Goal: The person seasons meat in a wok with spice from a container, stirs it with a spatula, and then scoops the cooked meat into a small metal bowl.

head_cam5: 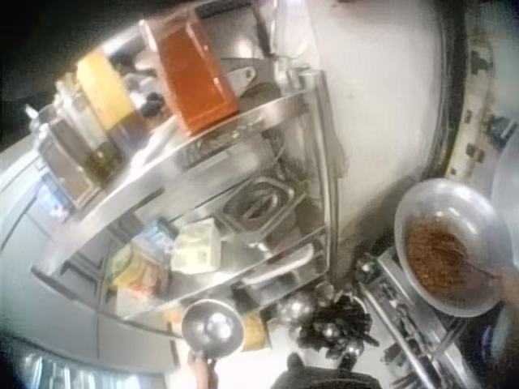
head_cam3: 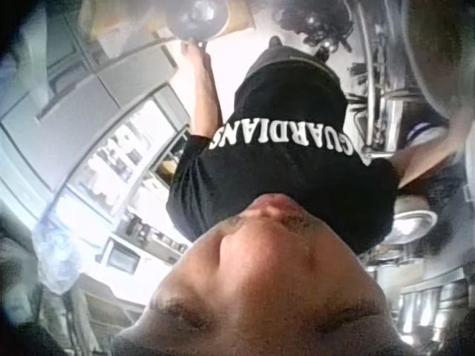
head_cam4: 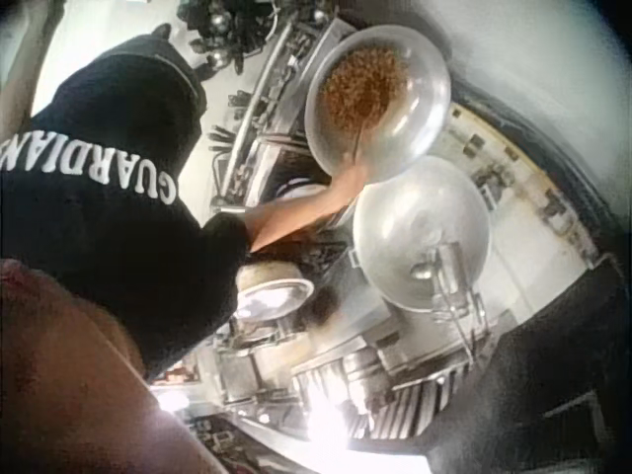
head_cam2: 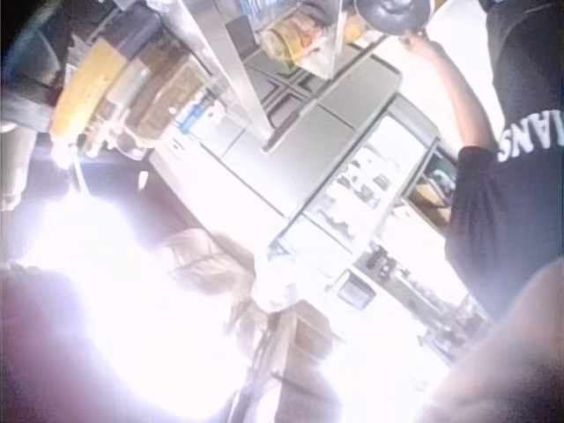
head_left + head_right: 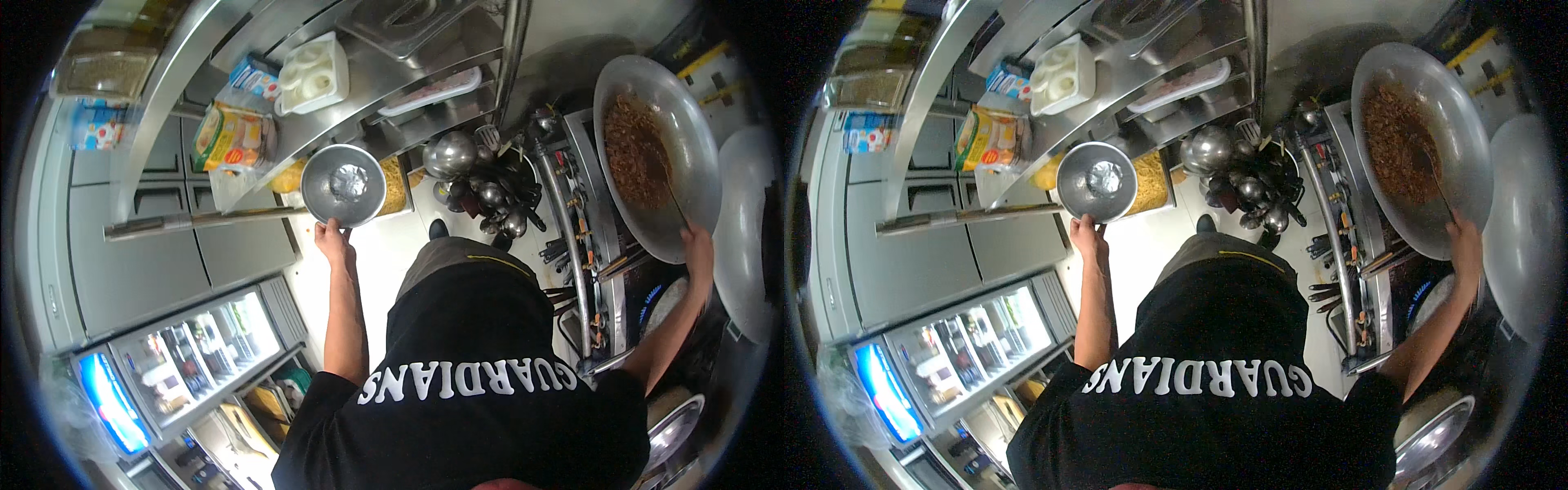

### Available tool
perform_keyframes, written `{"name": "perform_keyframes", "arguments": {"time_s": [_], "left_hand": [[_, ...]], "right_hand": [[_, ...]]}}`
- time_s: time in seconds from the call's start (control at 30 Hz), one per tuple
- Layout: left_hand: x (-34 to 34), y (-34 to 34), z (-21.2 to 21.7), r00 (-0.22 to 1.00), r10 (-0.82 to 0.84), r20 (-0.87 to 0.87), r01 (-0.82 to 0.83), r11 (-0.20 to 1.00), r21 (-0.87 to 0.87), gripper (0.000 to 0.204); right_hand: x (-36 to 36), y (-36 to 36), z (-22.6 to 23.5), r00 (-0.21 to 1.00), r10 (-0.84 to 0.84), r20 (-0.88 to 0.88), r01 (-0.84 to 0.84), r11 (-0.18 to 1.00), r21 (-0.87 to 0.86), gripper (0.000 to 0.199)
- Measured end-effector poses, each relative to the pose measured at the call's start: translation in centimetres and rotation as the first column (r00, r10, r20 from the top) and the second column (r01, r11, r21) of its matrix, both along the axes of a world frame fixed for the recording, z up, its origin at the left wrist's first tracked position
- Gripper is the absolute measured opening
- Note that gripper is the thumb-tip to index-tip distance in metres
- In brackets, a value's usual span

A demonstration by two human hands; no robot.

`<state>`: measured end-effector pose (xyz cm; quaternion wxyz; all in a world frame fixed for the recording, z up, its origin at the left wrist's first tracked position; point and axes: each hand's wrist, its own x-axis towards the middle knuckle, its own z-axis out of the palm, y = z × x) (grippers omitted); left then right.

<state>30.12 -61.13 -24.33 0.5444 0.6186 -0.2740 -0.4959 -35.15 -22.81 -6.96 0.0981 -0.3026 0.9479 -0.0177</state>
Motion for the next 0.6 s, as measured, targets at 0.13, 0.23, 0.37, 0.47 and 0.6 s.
{"name": "perform_keyframes", "arguments": {"time_s": [0.13,0.23,0.37,0.47,0.6], "left_hand": [[-1.0,2.3,0.9,0.999,0.002,0.032,-0.002,1.0,0.003,0.018],[-1.7,2.9,0.9,0.999,-0.042,-0.012,0.042,0.999,0.001,0.015],[0.6,3.2,3.1,0.982,-0.103,0.16,0.116,0.99,-0.075,0.007],[4.9,2.8,8.9,0.996,-0.06,0.069,0.072,0.979,-0.191,0.011],[16.1,9.1,13.5,0.977,0.189,0.098,-0.141,0.92,-0.365,0.011]], "right_hand": [[2.1,3.3,1.8,0.998,0.048,0.032,-0.049,0.999,0.021,0.037],[4.5,-2.8,-1.0,0.994,0.108,-0.02,-0.104,0.986,0.132,0.038],[3.0,-4.1,-6.8,0.939,0.31,-0.146,-0.3,0.95,0.087,0.045],[1.5,-3.5,-6.7,0.939,0.337,-0.064,-0.339,0.941,-0.024,0.042],[1.5,-6.6,-0.5,0.864,0.501,-0.052,-0.455,0.821,0.344,0.032]]}}
